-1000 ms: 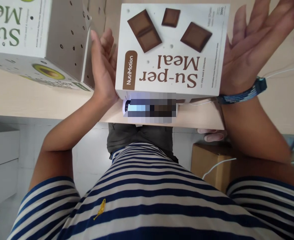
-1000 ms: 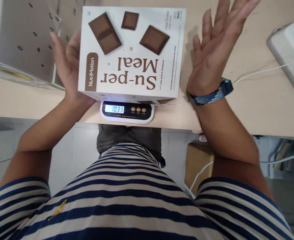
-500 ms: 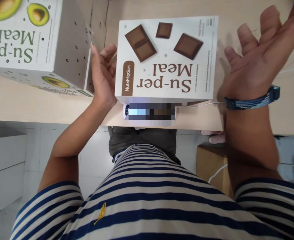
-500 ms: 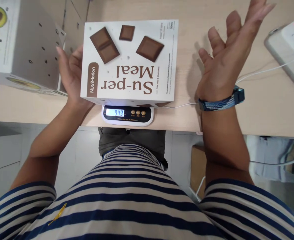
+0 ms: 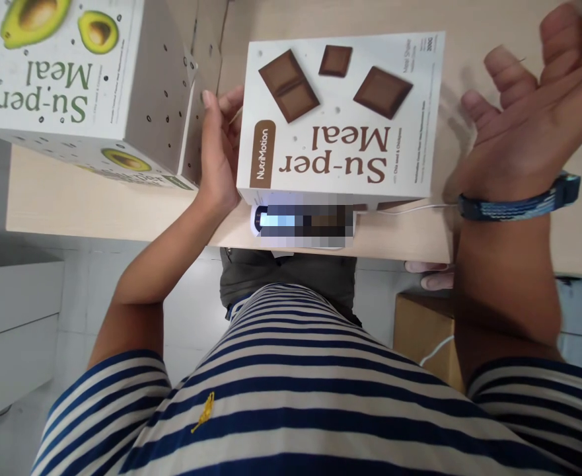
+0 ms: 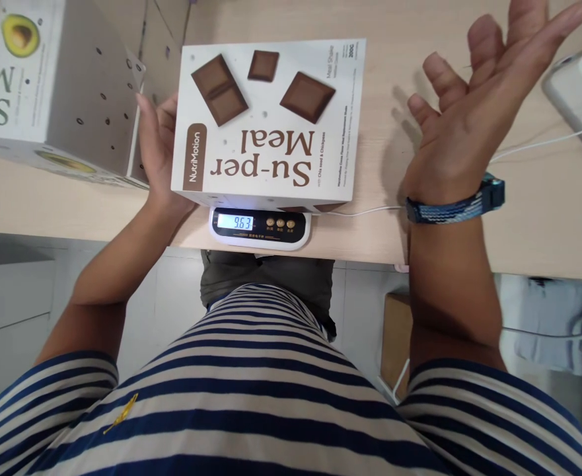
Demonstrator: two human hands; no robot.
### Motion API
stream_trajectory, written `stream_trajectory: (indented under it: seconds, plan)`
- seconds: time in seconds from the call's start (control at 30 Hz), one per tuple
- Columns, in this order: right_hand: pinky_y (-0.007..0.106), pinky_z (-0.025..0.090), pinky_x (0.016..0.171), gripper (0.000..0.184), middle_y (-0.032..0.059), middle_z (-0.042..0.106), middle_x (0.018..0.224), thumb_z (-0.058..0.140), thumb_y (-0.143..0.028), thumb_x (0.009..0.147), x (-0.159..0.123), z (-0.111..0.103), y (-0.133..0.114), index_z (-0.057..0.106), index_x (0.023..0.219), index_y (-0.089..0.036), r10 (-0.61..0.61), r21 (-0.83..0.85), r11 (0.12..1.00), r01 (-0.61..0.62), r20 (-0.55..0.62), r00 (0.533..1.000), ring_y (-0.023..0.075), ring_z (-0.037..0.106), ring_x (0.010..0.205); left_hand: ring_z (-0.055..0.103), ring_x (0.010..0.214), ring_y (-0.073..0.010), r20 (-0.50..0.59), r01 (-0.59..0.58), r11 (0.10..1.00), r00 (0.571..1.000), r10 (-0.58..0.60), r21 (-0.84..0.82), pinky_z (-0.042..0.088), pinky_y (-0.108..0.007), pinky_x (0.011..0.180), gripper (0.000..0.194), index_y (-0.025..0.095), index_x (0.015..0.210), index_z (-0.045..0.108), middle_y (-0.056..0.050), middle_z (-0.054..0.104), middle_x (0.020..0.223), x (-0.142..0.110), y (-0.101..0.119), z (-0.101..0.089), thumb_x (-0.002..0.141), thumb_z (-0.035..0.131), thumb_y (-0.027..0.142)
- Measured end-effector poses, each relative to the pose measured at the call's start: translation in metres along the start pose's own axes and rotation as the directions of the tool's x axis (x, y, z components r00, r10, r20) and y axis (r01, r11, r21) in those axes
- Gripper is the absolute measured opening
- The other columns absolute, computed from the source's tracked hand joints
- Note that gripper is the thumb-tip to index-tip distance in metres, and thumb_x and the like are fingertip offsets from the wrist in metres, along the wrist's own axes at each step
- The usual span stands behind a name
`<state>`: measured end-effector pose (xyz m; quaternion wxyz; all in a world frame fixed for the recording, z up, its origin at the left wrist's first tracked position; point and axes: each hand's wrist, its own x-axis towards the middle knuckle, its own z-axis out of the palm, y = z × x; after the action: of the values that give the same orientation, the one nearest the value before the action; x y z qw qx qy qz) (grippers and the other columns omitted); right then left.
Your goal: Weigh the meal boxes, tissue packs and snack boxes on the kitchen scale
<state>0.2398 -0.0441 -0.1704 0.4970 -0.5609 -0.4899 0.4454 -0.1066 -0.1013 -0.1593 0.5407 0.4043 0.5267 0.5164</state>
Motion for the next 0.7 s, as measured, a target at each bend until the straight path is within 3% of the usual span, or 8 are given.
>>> stream_trajectory:
  seconds: [0.07, 0.13, 0.23, 0.4, 0.5, 0.6, 0.7]
  plan:
    - [0.031, 0.046, 0.120, 0.082, -0.0292, 0.063, 0.153, -0.003, -0.048, 0.109, 0.001, -0.002, 0.003, 0.073, 0.131, -0.067, -0.065, 0.099, 0.992, 0.077, -0.118, 0.991, 0.0112, 0.054, 0.157, 0.012, 0.180, -0.0263, 0.005, -0.028, 1.000, 1.000, 0.028, -0.004, 0.029, -0.064, 0.150, 0.087, 0.053, 0.159, 0.050, 0.012, 0.070, 0.152, -0.001, 0.001, 0.003, 0.087, 0.027, 0.094]
    - [0.031, 0.048, 0.117, 0.085, -0.0298, 0.066, 0.148, -0.003, -0.040, 0.109, 0.000, 0.000, 0.002, 0.077, 0.121, -0.068, -0.064, 0.135, 0.987, 0.082, -0.134, 0.989, 0.0096, 0.060, 0.151, 0.012, 0.180, -0.0283, 0.005, -0.074, 0.997, 0.997, 0.074, -0.010, 0.027, -0.067, 0.150, 0.089, 0.049, 0.160, 0.051, 0.010, 0.069, 0.154, 0.000, 0.002, 0.005, 0.086, 0.030, 0.095]
    - [0.030, 0.050, 0.117, 0.084, -0.0248, 0.064, 0.154, -0.004, -0.042, 0.111, -0.003, 0.007, -0.005, 0.074, 0.133, -0.065, -0.029, 0.101, 0.994, 0.044, -0.141, 0.990, 0.0085, 0.063, 0.147, 0.015, 0.180, -0.0320, 0.009, -0.130, 0.991, 0.991, 0.130, -0.027, 0.025, -0.069, 0.150, 0.088, 0.040, 0.157, 0.056, 0.005, 0.067, 0.157, 0.001, 0.002, 0.005, 0.089, 0.035, 0.092]
    - [0.029, 0.053, 0.119, 0.079, -0.0136, 0.055, 0.169, -0.004, -0.044, 0.114, -0.005, 0.018, -0.009, 0.060, 0.158, -0.051, 0.020, 0.108, 0.994, -0.009, -0.100, 0.995, 0.0111, 0.065, 0.145, 0.028, 0.176, -0.0315, 0.016, -0.116, 0.993, 0.993, 0.116, 0.014, 0.032, -0.065, 0.147, 0.083, 0.040, 0.157, 0.055, 0.002, 0.070, 0.152, 0.001, 0.003, 0.004, 0.093, 0.028, 0.085]
    - [0.037, 0.051, 0.126, 0.082, -0.0037, 0.045, 0.177, -0.015, -0.052, 0.111, -0.001, 0.025, -0.004, 0.034, 0.176, -0.039, 0.032, 0.075, 0.997, -0.028, -0.057, 0.998, 0.0150, 0.062, 0.151, 0.044, 0.167, -0.0299, 0.023, -0.084, 0.992, 0.996, 0.082, 0.097, 0.045, -0.064, 0.139, 0.088, 0.051, 0.160, 0.048, 0.002, 0.077, 0.138, -0.002, 0.006, 0.005, 0.087, 0.019, 0.090]
    - [0.050, 0.049, 0.132, 0.095, 0.0032, 0.036, 0.181, -0.031, -0.061, 0.103, 0.004, 0.027, 0.004, 0.015, 0.181, -0.031, 0.003, 0.030, 1.000, -0.001, -0.053, 0.999, 0.0193, 0.058, 0.155, 0.057, 0.156, -0.0282, -0.005, -0.037, 0.972, 0.999, 0.039, 0.231, 0.051, -0.064, 0.133, 0.089, 0.056, 0.162, 0.043, 0.000, 0.079, 0.123, -0.005, 0.009, 0.007, 0.086, 0.008, 0.088]
    - [0.052, 0.048, 0.133, 0.097, 0.0027, 0.030, 0.183, -0.037, -0.058, 0.100, 0.011, 0.020, 0.012, 0.009, 0.181, -0.033, 0.015, 0.011, 1.000, -0.015, -0.017, 1.000, 0.0190, 0.052, 0.160, 0.061, 0.150, -0.0274, -0.038, -0.005, 0.941, 0.999, 0.019, 0.337, 0.055, -0.063, 0.126, 0.092, 0.055, 0.159, 0.045, -0.003, 0.079, 0.113, -0.006, 0.009, 0.006, 0.086, 0.000, 0.087]
